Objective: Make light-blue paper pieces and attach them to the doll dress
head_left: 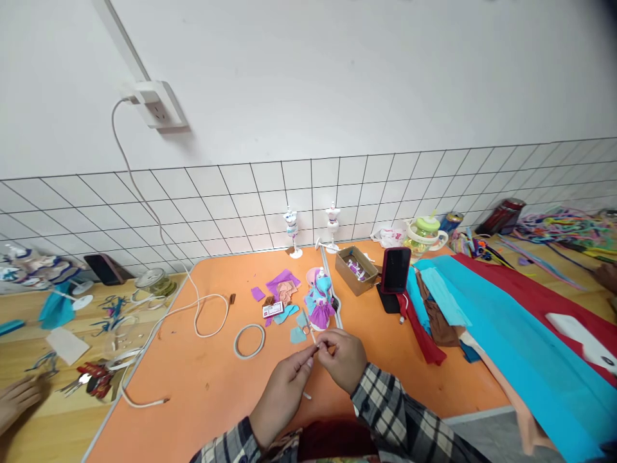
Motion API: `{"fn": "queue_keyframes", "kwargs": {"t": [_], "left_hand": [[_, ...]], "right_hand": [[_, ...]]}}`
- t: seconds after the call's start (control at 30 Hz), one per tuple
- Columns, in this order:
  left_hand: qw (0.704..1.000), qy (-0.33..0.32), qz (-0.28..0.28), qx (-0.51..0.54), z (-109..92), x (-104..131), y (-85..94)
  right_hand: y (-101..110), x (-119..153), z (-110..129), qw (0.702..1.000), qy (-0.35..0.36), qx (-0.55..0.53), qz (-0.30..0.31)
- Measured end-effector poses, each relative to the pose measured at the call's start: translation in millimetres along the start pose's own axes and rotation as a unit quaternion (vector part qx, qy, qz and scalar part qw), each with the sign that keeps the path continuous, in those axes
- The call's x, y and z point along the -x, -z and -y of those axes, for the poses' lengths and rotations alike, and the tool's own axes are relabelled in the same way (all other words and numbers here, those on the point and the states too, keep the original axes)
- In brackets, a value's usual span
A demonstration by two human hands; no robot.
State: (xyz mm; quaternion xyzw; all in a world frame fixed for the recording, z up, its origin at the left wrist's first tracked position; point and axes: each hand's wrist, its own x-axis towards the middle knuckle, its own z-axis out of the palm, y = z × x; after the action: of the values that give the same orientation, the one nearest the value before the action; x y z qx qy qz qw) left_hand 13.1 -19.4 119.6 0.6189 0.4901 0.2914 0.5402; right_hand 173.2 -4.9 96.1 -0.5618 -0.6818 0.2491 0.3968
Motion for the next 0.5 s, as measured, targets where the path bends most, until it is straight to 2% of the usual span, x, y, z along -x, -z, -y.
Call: {"fn": "queue_keyframes", "kwargs": {"t": [0.23, 0.5], "left_hand": [[0.999, -0.004, -0.030, -0.038, 1.2, -2.7, 6.2], [0.988, -0.033, -0.050, -0.144, -3.4, -0.8, 7.6]], "right_hand": [[3.2, -1.2, -2.3, 0.993, -0.013, -0.119, 0.021], [1.7, 2.0, 3.2, 0.996, -0.029, -0.084, 0.019]]}}
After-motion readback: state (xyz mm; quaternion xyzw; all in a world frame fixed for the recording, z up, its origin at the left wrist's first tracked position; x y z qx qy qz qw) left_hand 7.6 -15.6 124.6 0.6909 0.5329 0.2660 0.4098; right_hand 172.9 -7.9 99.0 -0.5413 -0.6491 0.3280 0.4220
